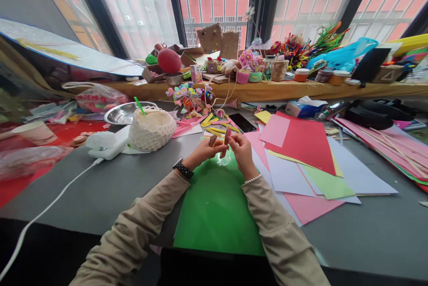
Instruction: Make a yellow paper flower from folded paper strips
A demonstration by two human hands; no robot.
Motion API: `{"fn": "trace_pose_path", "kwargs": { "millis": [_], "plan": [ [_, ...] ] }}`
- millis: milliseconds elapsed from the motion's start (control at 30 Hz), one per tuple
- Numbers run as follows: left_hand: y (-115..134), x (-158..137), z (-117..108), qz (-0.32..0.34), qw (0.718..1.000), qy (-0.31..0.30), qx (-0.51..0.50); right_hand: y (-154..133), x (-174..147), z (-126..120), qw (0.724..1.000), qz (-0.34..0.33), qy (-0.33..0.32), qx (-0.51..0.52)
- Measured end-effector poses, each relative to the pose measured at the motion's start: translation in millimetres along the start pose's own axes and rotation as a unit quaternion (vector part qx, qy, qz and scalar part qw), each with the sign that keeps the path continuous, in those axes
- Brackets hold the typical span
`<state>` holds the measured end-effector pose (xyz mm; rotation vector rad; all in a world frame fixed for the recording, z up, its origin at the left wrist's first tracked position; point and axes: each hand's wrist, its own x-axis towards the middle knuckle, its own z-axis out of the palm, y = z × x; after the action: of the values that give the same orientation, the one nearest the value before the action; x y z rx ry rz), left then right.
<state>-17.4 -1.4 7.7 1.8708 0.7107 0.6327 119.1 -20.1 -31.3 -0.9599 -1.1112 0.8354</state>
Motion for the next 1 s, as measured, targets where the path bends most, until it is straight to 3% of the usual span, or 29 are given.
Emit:
{"fn": "trace_pose_path", "kwargs": {
  "millis": [233,467,633,833,1000],
  "plan": [
    [5,-1,-1,-0.017,1.0,0.003,-0.022,-4,1,2,0.996,0.049,0.003,0.073],
    [3,-5,-4,-0.035,0.986,-0.061,-0.151,-17,-4,4,0.972,0.116,-0.081,0.187],
    [-1,-7,0,-0.066,0.969,-0.089,-0.22,-15,-6,3,0.962,0.127,-0.135,0.198],
    [0,-6,3,-0.064,0.981,-0.075,-0.167,-16,-5,3,0.969,0.124,-0.097,0.192],
    [-1,-4,10,-0.013,0.999,0.004,-0.034,-20,-5,6,0.975,0.132,-0.053,0.171]
  ]
}}
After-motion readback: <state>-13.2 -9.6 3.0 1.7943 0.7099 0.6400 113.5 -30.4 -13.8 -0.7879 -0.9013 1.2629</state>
